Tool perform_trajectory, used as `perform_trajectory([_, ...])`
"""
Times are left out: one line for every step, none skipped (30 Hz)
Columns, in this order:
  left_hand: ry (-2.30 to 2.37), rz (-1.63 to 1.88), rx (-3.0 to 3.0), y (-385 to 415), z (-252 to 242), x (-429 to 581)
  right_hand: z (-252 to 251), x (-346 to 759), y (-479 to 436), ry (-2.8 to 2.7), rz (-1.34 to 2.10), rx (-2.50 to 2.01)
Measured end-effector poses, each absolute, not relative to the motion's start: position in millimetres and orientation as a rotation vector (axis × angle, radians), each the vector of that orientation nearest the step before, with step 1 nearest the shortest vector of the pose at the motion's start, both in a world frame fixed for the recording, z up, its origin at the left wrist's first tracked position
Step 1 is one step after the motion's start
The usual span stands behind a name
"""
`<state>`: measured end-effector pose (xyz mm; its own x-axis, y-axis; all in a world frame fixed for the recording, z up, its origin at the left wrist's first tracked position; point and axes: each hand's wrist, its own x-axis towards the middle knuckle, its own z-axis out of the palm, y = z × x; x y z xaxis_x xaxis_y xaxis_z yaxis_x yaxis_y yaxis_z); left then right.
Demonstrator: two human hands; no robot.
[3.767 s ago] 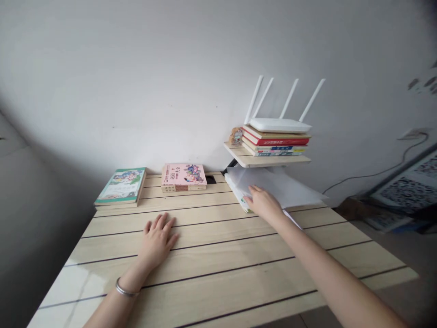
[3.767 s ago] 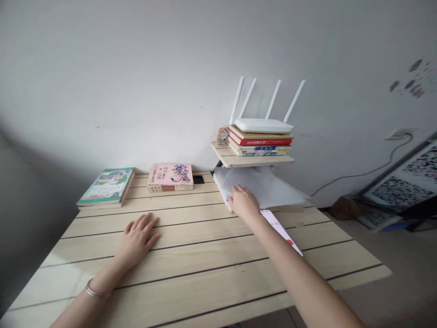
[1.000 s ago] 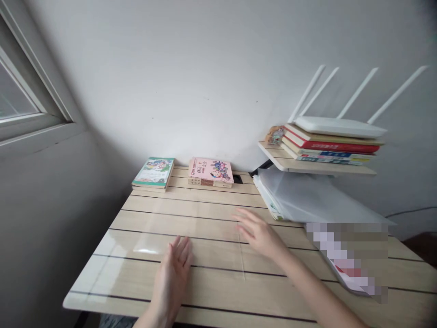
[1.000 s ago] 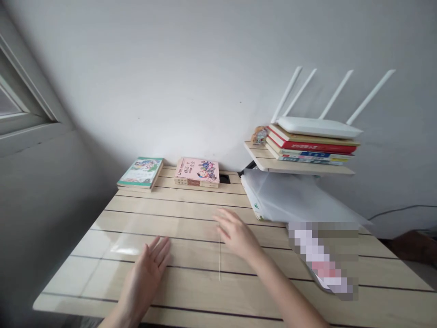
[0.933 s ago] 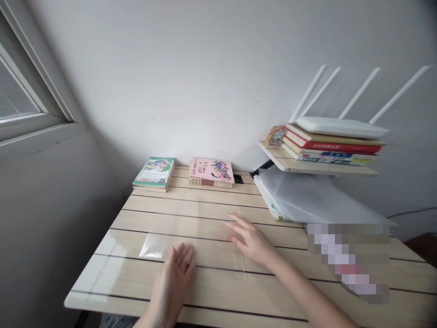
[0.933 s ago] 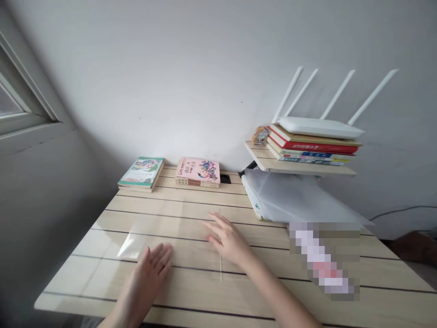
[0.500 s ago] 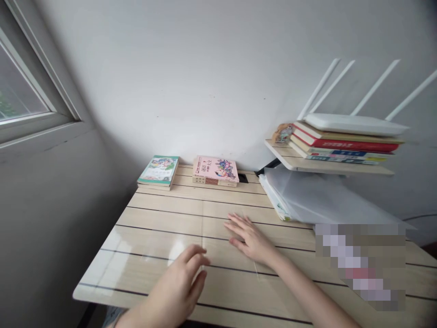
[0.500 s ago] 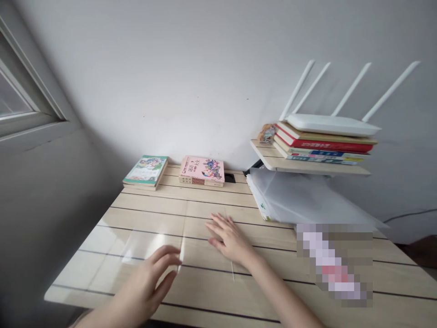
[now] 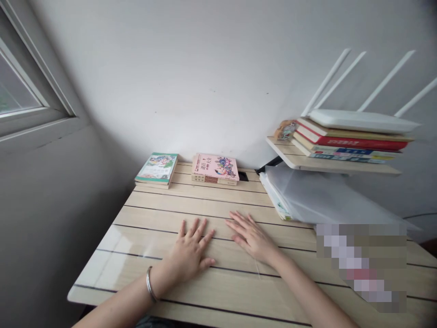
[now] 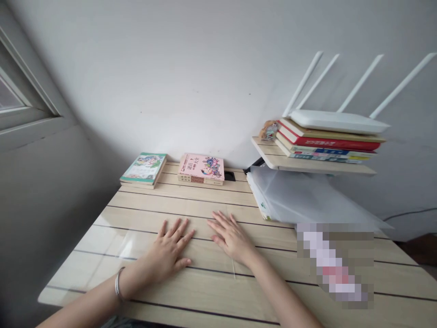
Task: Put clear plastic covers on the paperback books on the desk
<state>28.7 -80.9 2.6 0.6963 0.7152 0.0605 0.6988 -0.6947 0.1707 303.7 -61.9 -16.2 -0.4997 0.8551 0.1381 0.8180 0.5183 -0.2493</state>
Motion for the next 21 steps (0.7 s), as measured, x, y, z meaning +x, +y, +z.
perform_trajectory([1.168, 0.185, 2.775, -82, 2, 29, -16, 304, -62, -2.524, 0.223, -1.42])
perform_trajectory([1.177, 0.178, 2.777, -82, 3, 29, -16, 304, -63, -2.529, 0.226, -1.421])
perform_trajectory([1.185, 0.168, 2.776, -82, 4, 30, -16, 304, -63, -2.529, 0.226, -1.42])
perform_trajectory([1.189, 0.155, 2.773, -83, 5, 31, -16, 304, -63, -2.528, 0.225, -1.419])
perform_trajectory([1.193, 0.139, 2.768, -82, 8, 32, -16, 304, -63, -2.528, 0.224, -1.419])
perform_trajectory([1.196, 0.115, 2.761, -82, 11, 33, -15, 304, -63, -2.53, 0.225, -1.421])
perform_trajectory([1.202, 0.09, 2.752, -80, 14, 34, -14, 303, -63, -2.532, 0.226, -1.425])
perform_trajectory([1.217, 0.07, 2.741, -78, 17, 36, -13, 303, -63, -2.532, 0.225, -1.43])
perform_trajectory([1.24, 0.062, 2.73, -75, 20, 39, -13, 302, -63, -2.531, 0.223, -1.43])
perform_trajectory([1.276, 0.072, 2.72, -71, 22, 42, -12, 302, -63, -2.526, 0.222, -1.426])
perform_trajectory([1.316, 0.101, 2.712, -67, 24, 45, -12, 301, -64, -2.517, 0.224, -1.42])
perform_trajectory([1.346, 0.138, 2.711, -62, 24, 47, -12, 301, -64, -2.505, 0.231, -1.415])
perform_trajectory([1.359, 0.174, 2.715, -58, 23, 50, -12, 301, -64, -2.489, 0.244, -1.409])
perform_trajectory([1.353, 0.197, 2.724, -53, 21, 52, -13, 301, -64, -2.468, 0.264, -1.4])
perform_trajectory([1.334, 0.209, 2.734, -50, 19, 53, -13, 302, -63, -2.435, 0.29, -1.387])
perform_trajectory([1.306, 0.208, 2.742, -47, 16, 53, -12, 304, -62, -2.389, 0.319, -1.369])
perform_trajectory([1.283, 0.2, 2.745, -45, 13, 53, -11, 306, -59, -2.327, 0.343, -1.351])
perform_trajectory([1.269, 0.189, 2.742, -43, 10, 52, -8, 309, -54, -2.254, 0.356, -1.34])
perform_trajectory([1.266, 0.181, 2.736, -43, 8, 51, -4, 312, -48, -2.177, 0.353, -1.338])
perform_trajectory([1.266, 0.176, 2.73, -42, 6, 50, 1, 315, -40, -2.106, 0.331, -1.347])
perform_trajectory([1.264, 0.175, 2.728, -43, 4, 49, 7, 319, -30, -2.048, 0.29, -1.363])
